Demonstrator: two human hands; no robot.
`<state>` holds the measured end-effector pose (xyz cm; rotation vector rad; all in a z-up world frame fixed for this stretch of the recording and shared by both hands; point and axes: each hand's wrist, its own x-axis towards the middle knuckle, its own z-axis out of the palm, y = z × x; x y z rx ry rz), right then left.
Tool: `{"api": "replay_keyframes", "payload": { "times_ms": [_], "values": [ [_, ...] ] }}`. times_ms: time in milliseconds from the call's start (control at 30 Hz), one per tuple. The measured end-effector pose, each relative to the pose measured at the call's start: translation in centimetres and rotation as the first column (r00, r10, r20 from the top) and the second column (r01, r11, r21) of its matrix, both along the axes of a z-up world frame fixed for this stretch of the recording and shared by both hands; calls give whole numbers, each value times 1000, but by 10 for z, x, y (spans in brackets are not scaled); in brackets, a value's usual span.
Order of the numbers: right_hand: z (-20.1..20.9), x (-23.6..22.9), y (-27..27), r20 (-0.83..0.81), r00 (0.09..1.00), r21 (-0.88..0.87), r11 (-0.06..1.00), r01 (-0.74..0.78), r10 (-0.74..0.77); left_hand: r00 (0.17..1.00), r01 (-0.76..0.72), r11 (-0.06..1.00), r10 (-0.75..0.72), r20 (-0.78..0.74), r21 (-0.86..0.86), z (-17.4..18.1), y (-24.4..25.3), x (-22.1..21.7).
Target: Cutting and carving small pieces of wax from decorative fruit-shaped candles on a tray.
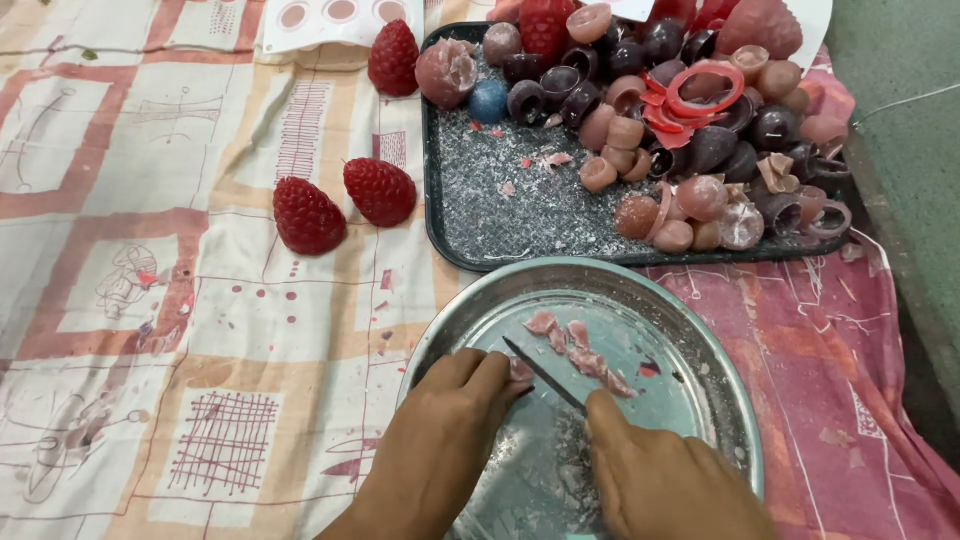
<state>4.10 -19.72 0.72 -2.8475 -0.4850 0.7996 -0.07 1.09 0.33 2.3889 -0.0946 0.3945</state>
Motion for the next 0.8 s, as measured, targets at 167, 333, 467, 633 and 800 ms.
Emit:
{"api": "replay_keyframes", "payload": {
  "times_ms": [167,333,467,633,800],
  "values": [
    [-3,-4,11,-12,999,-128,991,31,-33,1000,26,1000,-26,-17,2,-2,2,-1],
    [-25,4,-5,31,998,-89,995,-48,50,996,76,993,-79,33,90,-19,-3,-1],
    [-25,10,-9,-14,995,-74,992,-103,102,991,66,970,-90,94,234,-33,-11,-3],
    [-6,13,8,-60,996,-84,994,-64,59,984,47,948,-98,150,316,-36,-11,-4],
    [5,15,14,-67,995,-63,995,-73,69,979,46,938,-111,171,344,-39,-13,-3]
  ]
}}
